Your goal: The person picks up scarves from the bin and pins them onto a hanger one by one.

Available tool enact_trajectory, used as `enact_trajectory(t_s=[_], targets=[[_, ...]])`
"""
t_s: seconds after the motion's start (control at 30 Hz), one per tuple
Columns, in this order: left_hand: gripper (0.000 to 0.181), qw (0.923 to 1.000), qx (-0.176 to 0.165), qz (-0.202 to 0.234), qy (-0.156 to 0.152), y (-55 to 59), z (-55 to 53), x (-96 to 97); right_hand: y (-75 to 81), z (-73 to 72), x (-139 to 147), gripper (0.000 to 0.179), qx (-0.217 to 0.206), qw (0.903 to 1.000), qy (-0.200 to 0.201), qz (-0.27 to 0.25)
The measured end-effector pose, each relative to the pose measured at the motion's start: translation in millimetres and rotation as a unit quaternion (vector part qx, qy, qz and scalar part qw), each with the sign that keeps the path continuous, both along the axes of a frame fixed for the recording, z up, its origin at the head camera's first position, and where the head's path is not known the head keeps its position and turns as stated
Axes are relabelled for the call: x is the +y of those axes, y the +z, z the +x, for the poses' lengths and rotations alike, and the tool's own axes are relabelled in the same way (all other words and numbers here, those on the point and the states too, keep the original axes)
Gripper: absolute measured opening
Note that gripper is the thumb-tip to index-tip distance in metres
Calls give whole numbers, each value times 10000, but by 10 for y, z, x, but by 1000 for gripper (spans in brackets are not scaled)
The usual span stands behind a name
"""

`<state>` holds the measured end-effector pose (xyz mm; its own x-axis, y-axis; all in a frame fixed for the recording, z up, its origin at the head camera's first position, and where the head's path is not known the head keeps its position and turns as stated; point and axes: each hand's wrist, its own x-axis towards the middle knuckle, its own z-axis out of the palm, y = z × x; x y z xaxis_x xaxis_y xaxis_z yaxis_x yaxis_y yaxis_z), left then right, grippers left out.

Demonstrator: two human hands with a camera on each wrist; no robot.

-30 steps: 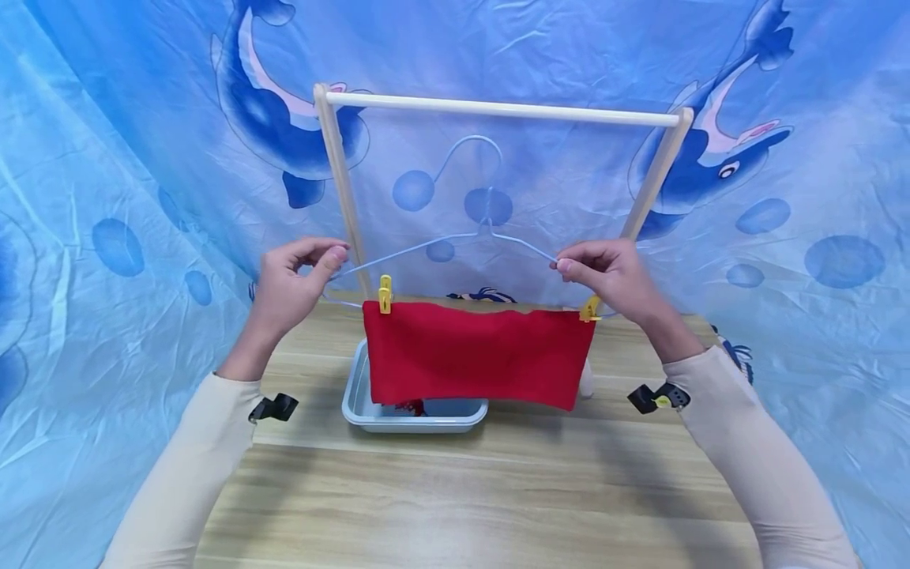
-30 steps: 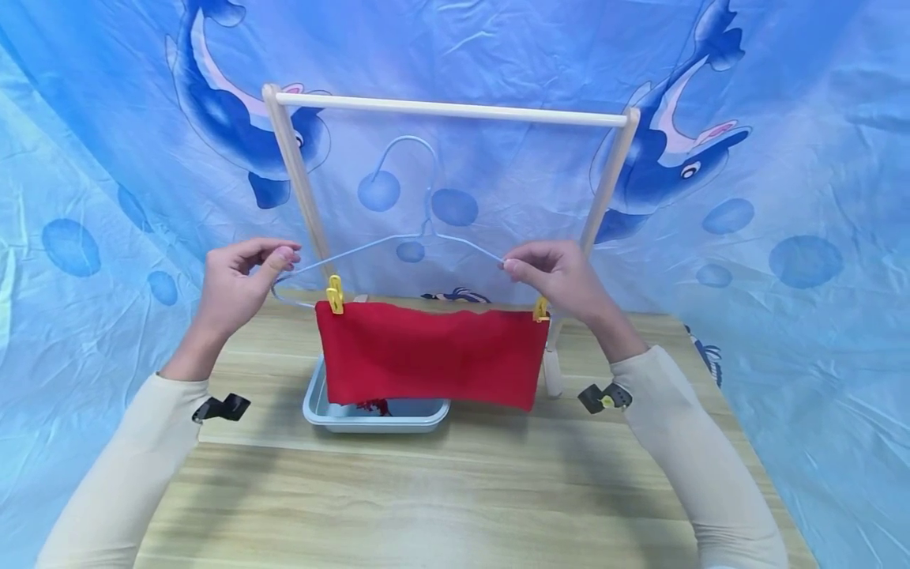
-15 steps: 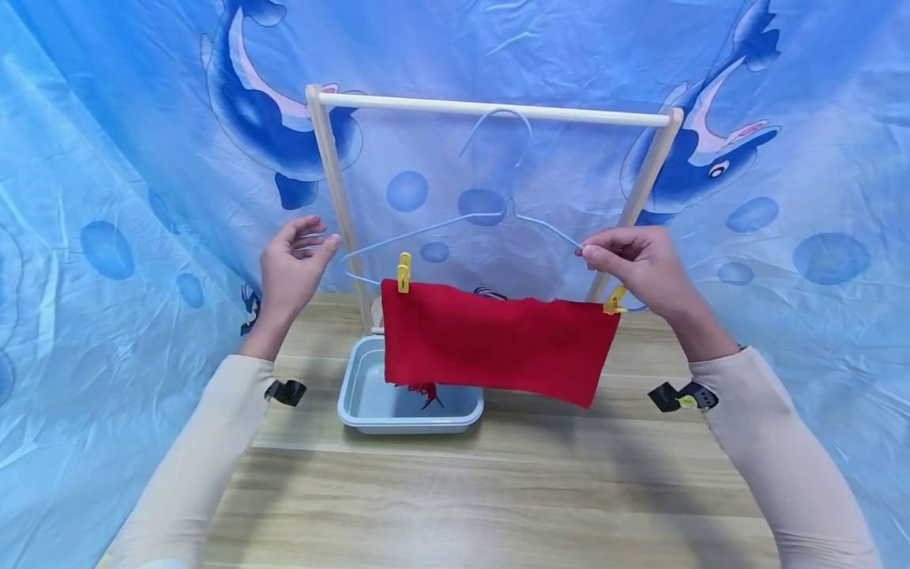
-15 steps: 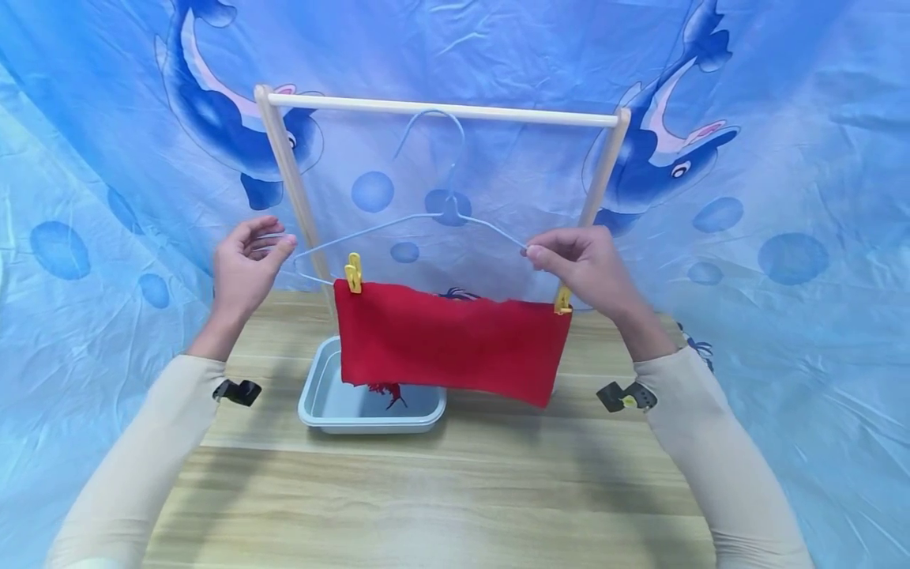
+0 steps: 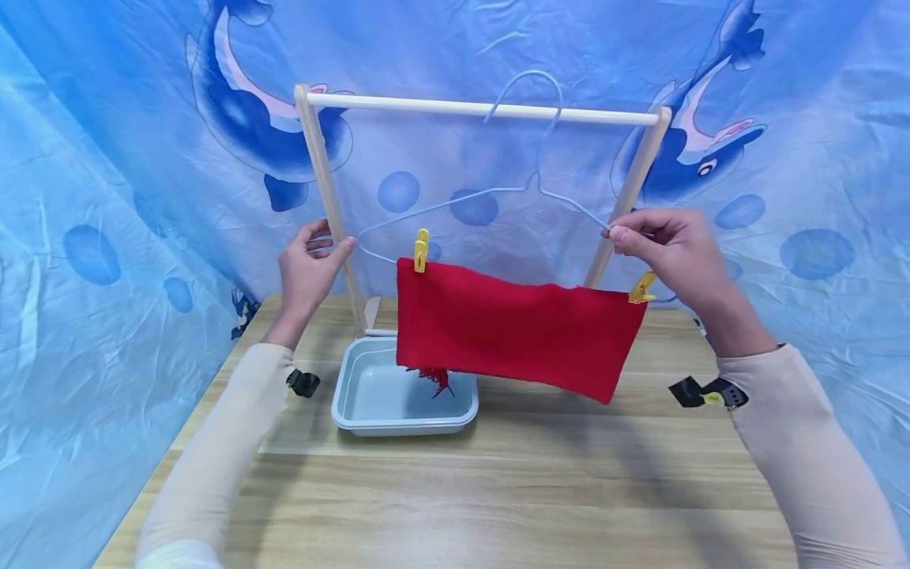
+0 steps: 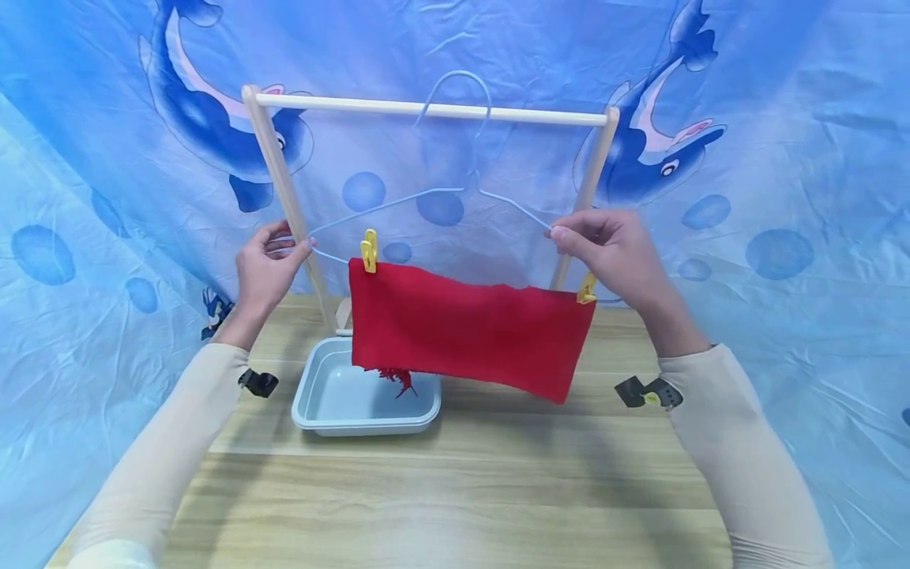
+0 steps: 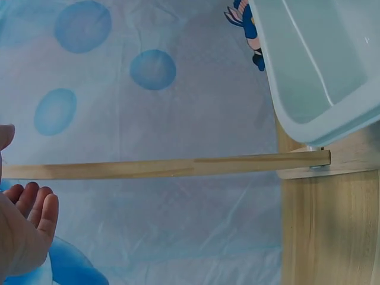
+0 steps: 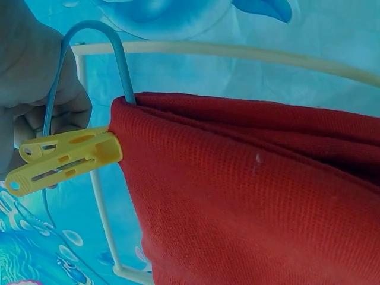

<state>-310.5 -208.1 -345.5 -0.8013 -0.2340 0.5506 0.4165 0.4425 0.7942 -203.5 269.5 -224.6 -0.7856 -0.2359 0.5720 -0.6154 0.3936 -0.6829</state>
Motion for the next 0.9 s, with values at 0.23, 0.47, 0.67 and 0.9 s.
enact_trajectory(t_s=[0.23,0.47,0.67,0.9], targets=[[57,9997,99,-28,203,-9,-46,47,128,64,71,23,166,9981,-566,188],[46,9993,163,12,325,-31,-77,57,205,81,125,25,31,9957,-926,87],[41,9988,238,-131,396,-38,-86,64,213,48,190,26,-108,9926,-1206,-34],[36,9988,288,-149,365,-30,-101,85,199,-4,275,31,-214,9879,-1539,8]])
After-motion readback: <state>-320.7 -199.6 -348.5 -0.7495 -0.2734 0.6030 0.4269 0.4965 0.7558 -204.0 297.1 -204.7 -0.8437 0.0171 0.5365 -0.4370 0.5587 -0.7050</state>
